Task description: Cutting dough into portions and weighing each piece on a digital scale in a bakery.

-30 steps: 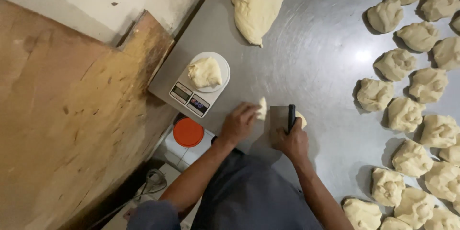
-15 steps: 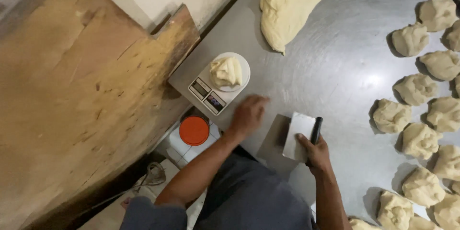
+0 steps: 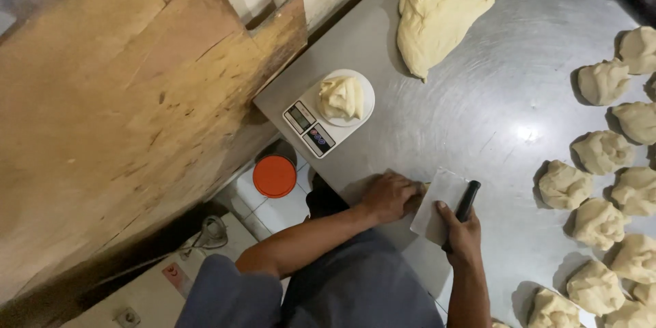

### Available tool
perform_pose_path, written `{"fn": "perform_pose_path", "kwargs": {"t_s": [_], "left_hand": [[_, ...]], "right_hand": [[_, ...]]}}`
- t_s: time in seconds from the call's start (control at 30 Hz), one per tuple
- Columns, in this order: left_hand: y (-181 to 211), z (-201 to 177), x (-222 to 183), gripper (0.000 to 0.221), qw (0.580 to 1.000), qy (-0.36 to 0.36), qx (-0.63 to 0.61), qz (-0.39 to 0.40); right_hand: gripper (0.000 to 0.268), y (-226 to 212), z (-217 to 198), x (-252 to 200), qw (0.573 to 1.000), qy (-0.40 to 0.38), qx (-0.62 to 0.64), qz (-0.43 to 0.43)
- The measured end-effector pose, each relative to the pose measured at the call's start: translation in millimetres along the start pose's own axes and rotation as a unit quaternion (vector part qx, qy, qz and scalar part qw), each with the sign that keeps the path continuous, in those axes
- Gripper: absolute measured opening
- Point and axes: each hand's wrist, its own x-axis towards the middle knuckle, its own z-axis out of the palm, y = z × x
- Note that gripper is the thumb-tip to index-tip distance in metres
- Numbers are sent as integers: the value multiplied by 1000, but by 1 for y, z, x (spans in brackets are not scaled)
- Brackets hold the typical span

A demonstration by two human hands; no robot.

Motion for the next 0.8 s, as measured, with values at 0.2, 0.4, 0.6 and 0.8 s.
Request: {"fn": "perform_pose_path", "kwargs": {"t_s": [0.2, 0.4, 0.6, 0.8], "left_hand": [[-42, -124, 16, 30, 947, 257, 176, -76], [-56, -194, 34, 36, 925, 234, 296, -36], [-63, -180, 27, 24, 953, 227, 200, -20], [-61, -169, 26, 18, 927, 343, -23, -147]], "right_hand": [[47, -34, 38, -3, 992, -47, -70, -95], [48, -89, 105, 3, 968, -71, -225, -79], [40, -108, 154, 19, 918, -111, -315, -213], [40, -106, 192, 37, 895, -124, -298, -307]]}}
